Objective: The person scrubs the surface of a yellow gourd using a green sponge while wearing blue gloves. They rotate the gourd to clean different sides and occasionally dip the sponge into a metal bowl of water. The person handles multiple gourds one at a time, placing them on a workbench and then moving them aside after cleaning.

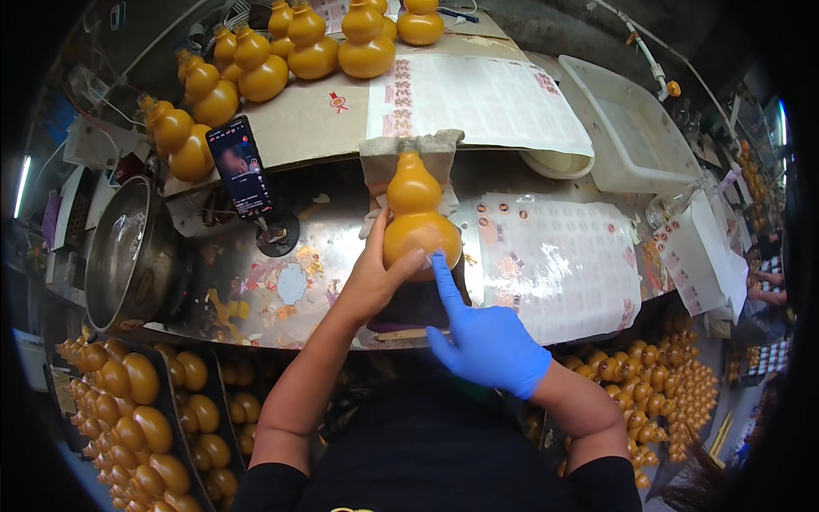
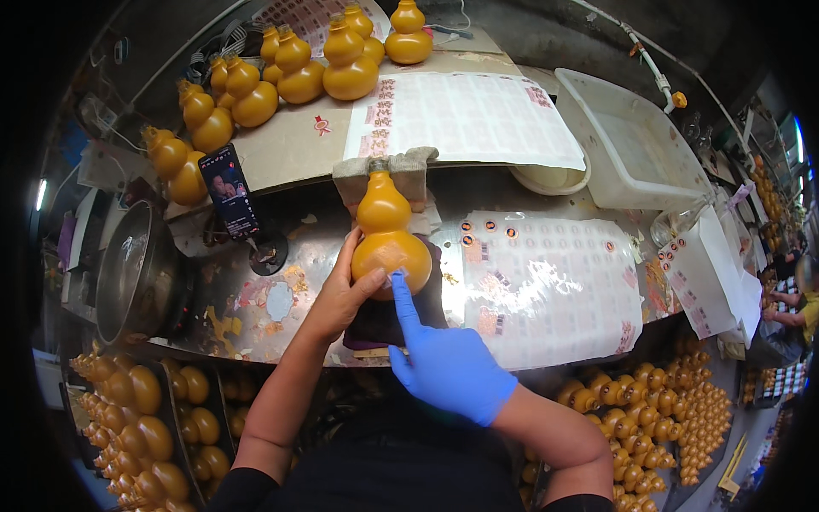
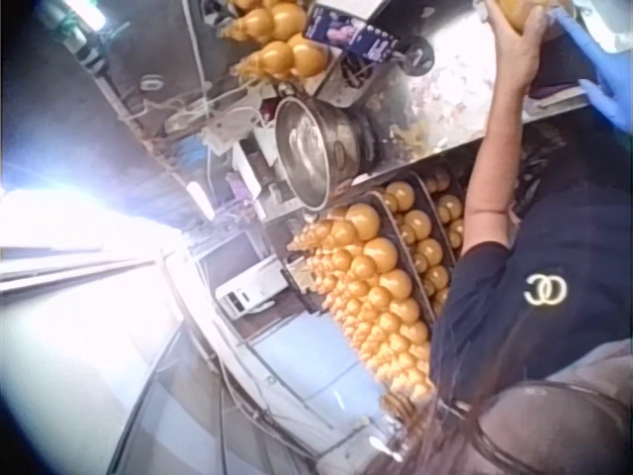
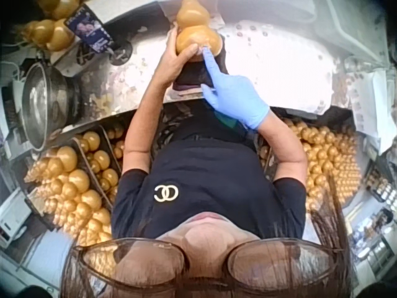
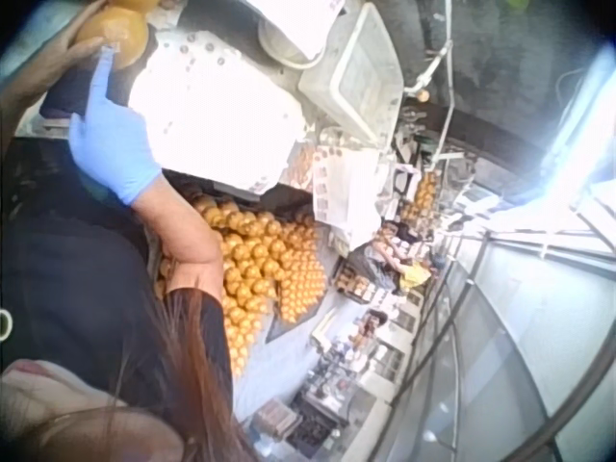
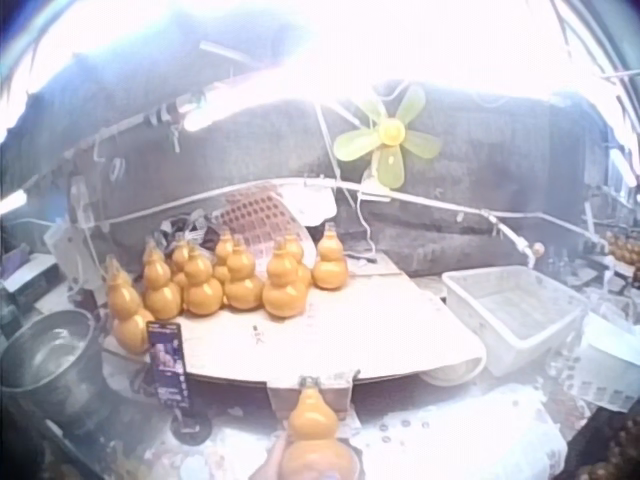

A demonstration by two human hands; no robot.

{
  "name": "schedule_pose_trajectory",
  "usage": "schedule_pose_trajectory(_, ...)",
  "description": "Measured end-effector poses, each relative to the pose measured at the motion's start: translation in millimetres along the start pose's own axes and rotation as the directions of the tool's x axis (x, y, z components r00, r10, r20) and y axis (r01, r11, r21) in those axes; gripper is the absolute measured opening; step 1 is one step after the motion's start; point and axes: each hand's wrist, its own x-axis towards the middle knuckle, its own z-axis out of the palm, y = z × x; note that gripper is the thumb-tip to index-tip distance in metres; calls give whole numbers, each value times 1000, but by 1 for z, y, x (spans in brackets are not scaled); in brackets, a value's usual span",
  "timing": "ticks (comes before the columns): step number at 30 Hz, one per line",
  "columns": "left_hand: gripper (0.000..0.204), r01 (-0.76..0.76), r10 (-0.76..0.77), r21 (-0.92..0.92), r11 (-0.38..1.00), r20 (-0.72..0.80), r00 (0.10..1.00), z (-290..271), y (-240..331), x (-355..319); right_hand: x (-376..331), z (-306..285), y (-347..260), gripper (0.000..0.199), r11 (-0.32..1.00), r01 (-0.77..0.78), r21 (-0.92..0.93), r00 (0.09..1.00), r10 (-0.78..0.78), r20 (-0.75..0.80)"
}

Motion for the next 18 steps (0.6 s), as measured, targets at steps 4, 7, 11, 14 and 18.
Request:
schedule_pose_trajectory(4, 94, 12, -7, -67, 998, 85, 996, -13, -3, 1, 29, -22, 29, 60, 823, -239, 516, 949, 310, -54)
schedule_pose_trajectory(7, 94, 25, -25, 3, 1000, 141, 990, -19, -5, 6, 70, -8, 63, 68, 753, -265, 602, 956, 287, 62)
schedule_pose_trajectory(11, 93, 56, -64, 41, 998, 216, 974, -31, 7, 8, 74, -15, 58, 74, 722, -293, 627, 956, 217, 197)
schedule_pose_trajectory(14, 89, 83, -77, -25, 996, 188, 979, -31, 8, 6, 67, -14, 61, 78, 682, -358, 638, 934, 256, 250)
schedule_pose_trajectory(18, 87, 23, -16, -66, 998, 119, 993, -21, 5, -2, 65, -7, 70, 78, 634, -348, 690, 937, 228, 263)
